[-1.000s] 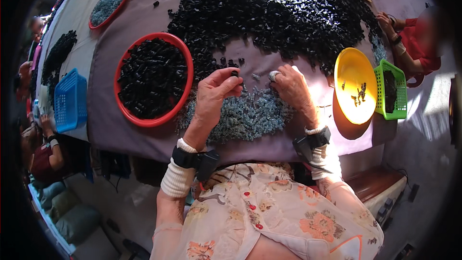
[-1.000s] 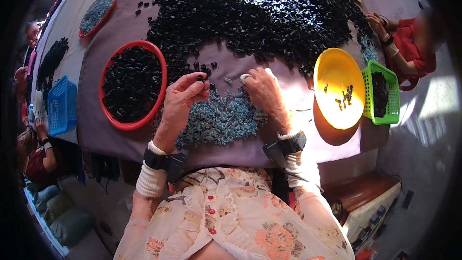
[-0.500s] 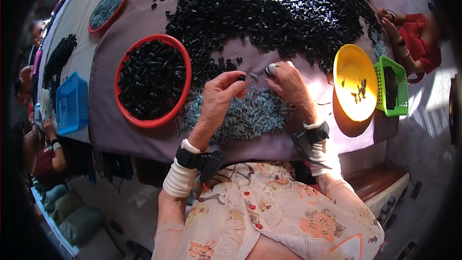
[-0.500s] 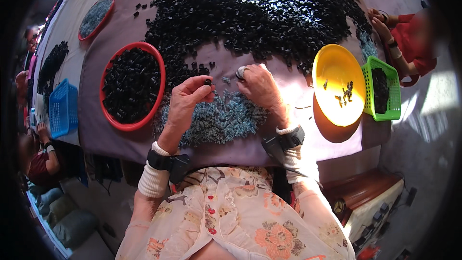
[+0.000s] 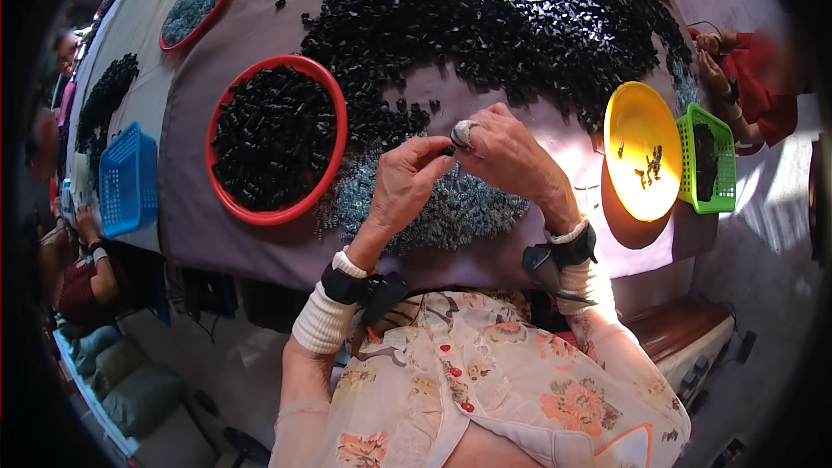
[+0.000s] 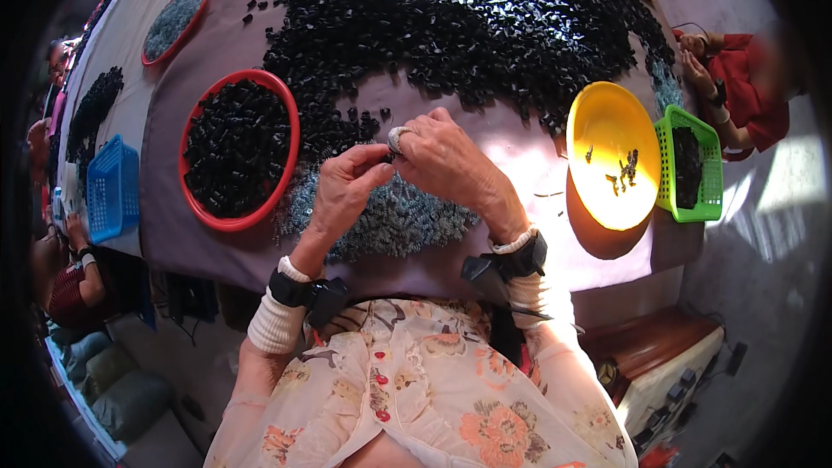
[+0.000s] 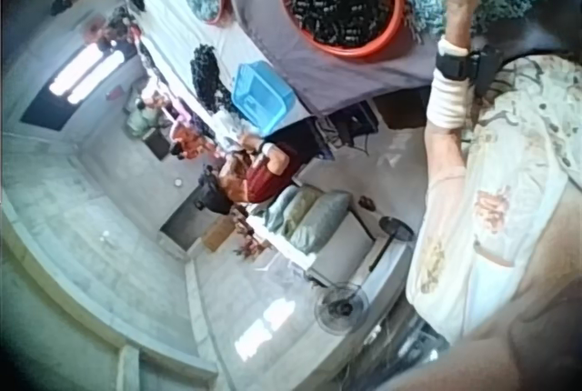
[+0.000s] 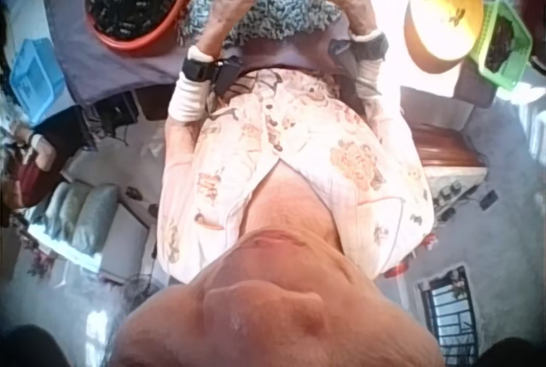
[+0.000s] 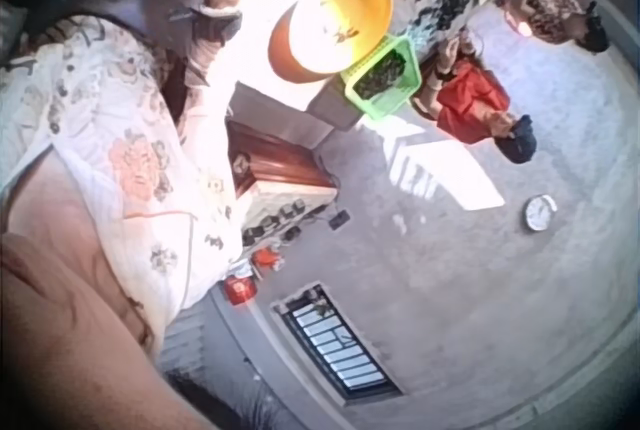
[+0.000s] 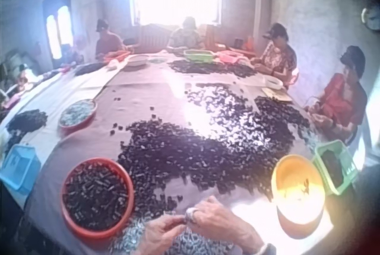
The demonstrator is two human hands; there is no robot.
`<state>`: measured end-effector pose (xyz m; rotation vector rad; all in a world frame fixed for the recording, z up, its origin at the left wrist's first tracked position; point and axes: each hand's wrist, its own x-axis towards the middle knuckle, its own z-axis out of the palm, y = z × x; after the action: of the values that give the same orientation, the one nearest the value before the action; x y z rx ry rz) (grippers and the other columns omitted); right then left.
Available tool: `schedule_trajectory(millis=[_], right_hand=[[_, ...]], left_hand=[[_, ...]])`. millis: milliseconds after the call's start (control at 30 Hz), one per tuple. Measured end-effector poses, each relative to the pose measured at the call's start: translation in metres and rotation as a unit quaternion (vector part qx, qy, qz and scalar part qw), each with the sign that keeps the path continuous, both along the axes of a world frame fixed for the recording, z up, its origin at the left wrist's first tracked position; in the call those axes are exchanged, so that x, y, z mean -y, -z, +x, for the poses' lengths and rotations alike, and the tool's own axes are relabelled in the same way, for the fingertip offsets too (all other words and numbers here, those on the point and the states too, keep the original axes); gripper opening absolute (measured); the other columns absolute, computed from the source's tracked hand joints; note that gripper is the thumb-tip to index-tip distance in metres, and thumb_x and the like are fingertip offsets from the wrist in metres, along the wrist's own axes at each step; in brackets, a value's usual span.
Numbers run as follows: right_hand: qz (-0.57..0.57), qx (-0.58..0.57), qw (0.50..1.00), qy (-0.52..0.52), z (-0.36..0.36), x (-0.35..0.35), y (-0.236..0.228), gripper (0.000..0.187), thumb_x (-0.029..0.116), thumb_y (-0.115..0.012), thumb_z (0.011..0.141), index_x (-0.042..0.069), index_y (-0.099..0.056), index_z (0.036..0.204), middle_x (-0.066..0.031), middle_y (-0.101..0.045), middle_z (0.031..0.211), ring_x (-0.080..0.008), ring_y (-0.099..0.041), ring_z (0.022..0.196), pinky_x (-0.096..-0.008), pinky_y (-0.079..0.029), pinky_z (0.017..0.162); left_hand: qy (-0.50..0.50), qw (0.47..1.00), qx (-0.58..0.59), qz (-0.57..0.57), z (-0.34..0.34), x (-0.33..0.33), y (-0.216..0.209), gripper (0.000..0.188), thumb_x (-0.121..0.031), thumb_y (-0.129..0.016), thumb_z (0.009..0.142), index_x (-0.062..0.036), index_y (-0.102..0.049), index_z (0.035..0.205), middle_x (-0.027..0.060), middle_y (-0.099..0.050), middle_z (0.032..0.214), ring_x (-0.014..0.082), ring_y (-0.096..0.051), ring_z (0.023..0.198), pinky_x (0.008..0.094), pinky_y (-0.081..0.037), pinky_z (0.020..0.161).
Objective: Sort and organize small black plastic components on a table.
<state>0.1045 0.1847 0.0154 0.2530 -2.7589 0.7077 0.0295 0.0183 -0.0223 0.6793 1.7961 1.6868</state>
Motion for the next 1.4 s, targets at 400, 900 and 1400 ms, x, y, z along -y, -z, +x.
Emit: schedule_trajectory(millis=[400, 900, 1400], right_hand=[[-0.196, 0.026, 0.980, 0.012, 0.000, 0.008, -0.002, 0.011, 0.002, -0.063, 0.073, 0.003, -0.058, 0.082, -0.0135, -0.059, 0.075, -0.0342, -0.057, 0.073, -0.0393, -0.045, 0.064], [-0.193, 0.067, 0.969, 0.136, -0.033, -0.012, 0.025, 0.011, 0.008, -0.062, 0.080, 0.000, -0.058, 0.087, -0.0158, -0.057, 0.085, -0.0324, -0.060, 0.074, -0.0393, -0.047, 0.063], [-0.002, 0.033, 0.999, 0.014, -0.124, 0.029, 0.048, 0.012, 0.012, -0.063, 0.076, 0.003, -0.058, 0.082, -0.0132, -0.058, 0.083, -0.0354, -0.059, 0.075, -0.0433, -0.047, 0.064]], left_hand=[[0.006, 0.999, 0.037, 0.028, 0.002, 0.001, -0.003, 0.020, -0.002, -0.063, 0.081, 0.0017, -0.066, 0.101, 0.0038, -0.065, 0.084, 0.0071, -0.059, 0.074, 0.0212, -0.048, 0.065], [-0.045, 0.980, 0.176, 0.079, -0.016, 0.013, -0.002, 0.021, -0.007, -0.062, 0.085, 0.0020, -0.064, 0.104, 0.0033, -0.065, 0.081, 0.0085, -0.060, 0.073, 0.0221, -0.050, 0.065], [-0.101, 0.966, 0.224, 0.078, -0.024, 0.036, 0.000, 0.024, -0.008, -0.060, 0.087, 0.0015, -0.060, 0.109, 0.0100, -0.066, 0.097, 0.0147, -0.064, 0.082, 0.0267, -0.054, 0.071]])
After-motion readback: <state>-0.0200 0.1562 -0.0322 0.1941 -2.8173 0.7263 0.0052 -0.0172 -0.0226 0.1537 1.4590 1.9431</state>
